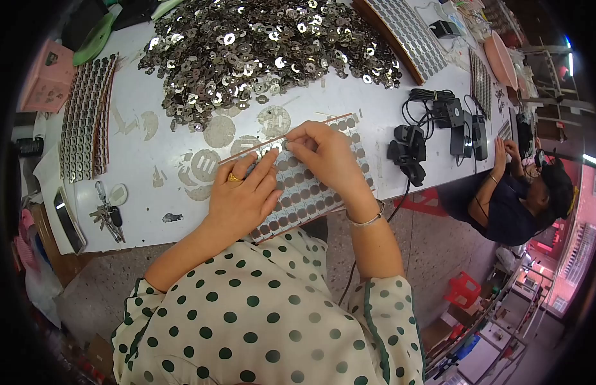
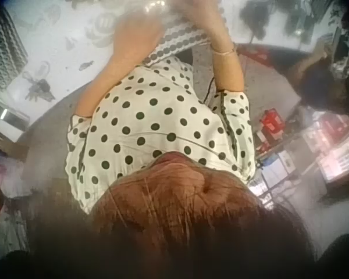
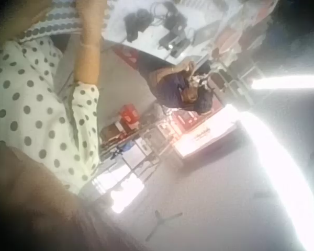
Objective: The person sorts small metal parts by hand, placing them into a plastic tray.
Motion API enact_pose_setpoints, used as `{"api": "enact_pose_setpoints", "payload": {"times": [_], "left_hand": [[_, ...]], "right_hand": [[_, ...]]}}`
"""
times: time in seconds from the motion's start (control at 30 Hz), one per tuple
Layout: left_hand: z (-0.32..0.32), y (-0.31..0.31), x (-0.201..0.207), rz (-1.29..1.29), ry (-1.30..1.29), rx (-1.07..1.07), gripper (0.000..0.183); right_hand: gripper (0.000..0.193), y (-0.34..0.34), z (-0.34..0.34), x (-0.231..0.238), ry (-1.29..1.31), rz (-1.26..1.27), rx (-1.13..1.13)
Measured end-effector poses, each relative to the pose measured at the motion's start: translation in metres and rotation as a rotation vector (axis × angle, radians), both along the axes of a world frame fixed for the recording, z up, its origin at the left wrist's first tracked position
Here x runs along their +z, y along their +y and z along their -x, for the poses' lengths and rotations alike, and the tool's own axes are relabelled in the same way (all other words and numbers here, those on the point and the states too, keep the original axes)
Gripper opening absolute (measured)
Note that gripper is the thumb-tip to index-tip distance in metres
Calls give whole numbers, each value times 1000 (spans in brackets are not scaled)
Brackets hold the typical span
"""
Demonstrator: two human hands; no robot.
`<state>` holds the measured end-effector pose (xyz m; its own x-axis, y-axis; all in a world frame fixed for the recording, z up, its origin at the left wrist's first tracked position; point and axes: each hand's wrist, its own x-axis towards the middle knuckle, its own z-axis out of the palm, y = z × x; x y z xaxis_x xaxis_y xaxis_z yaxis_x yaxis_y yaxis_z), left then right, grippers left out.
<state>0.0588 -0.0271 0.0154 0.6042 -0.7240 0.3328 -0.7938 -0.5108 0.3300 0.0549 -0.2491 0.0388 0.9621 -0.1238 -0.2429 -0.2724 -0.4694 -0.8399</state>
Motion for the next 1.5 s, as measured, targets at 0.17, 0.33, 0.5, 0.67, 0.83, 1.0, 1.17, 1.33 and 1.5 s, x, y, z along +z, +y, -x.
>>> {"api": "enact_pose_setpoints", "payload": {"times": [0.17, 0.33, 0.5, 0.67, 0.83, 1.0, 1.17, 1.33, 1.5], "left_hand": [[2, 0, -4, 10, 16, 5, 35], [2, -2, -3, 27, 22, 1, 36], [3, -2, -4, 6, 38, 20, 39], [1, -3, -3, 4, 33, 5, 41], [1, -3, -2, 1, 29, -2, 42], [2, -2, -3, 5, 22, 4, 42], [2, -3, -5, 14, 16, 7, 42], [1, -3, -4, 30, 10, 8, 42], [2, -3, -4, 28, 14, 9, 41]], "right_hand": [[23, 14, 7, -3, -295, 140, 54], [27, 18, 12, -4, -407, 231, 26], [25, 18, 10, -6, -391, 255, -3], [22, 12, 10, -15, -435, 286, 8], [21, 18, 10, -5, -360, 261, -54], [19, 19, 13, -7, -382, 267, -19], [20, 25, 20, -11, -412, 272, -49], [22, 32, 24, -15, -441, 202, -158], [20, 27, 20, -12, -387, 239, -102]]}}
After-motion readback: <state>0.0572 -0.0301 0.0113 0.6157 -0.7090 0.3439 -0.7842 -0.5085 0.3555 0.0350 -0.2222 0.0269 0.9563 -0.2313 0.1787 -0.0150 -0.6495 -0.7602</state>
